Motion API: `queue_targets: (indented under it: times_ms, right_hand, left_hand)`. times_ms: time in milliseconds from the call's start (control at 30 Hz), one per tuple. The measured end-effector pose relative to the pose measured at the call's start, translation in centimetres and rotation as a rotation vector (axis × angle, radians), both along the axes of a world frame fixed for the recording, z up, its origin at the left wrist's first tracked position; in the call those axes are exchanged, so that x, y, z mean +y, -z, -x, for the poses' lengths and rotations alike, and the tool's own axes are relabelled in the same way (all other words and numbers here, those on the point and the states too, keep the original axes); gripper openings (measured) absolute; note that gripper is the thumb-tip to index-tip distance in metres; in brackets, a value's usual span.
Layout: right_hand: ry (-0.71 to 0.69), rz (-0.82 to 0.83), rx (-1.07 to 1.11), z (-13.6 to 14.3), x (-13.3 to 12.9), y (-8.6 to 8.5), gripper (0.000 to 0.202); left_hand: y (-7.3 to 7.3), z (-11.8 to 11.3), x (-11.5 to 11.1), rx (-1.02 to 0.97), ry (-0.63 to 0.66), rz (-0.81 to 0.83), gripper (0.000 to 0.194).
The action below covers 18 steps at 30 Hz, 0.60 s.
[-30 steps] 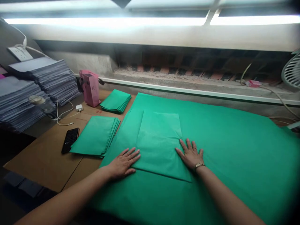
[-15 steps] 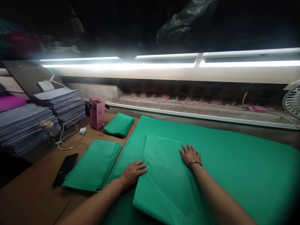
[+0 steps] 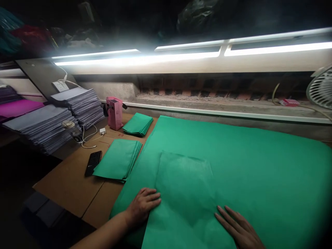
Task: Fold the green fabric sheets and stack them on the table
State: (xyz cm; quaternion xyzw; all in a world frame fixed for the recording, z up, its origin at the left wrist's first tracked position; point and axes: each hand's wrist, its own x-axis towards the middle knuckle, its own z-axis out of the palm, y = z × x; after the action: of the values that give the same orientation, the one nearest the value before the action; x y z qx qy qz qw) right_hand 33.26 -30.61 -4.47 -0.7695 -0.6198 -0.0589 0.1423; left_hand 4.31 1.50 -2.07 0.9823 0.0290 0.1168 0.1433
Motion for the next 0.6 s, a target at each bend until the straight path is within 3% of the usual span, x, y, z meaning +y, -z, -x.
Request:
queue_targets:
  times_ms: [133,267,333,433,600]
  right_hand:
    - [0.126,-0.082,0.339,-0.9,1.7,-1.1,0.035]
    - [0.558,-0.014,0.602,-0.9,5.5,-3.2,0.045]
    - [0.687,0.085,0.581,-0.7,7.4,-3.9,0.044]
    - [0.749,0.229,0.529,-0.6,9.1,-4.6,0.041]
    - [0.799,0.345,0.515,-0.8,9.7,-5.2,0.041]
  left_hand:
    - [-1.4,-3.4,2.2,0.042,-0.08,0.406,0.028]
    - [-2.6,-6.7,4.4,0.186,-0.428,0.845,0.046]
    - [-3.3,-7.9,4.9,0.232,-0.559,0.916,0.047]
    - [-4.0,-9.0,5.0,0.294,-0.671,0.937,0.041]
    - [-4.2,-9.6,5.2,0.368,-0.729,0.992,0.031]
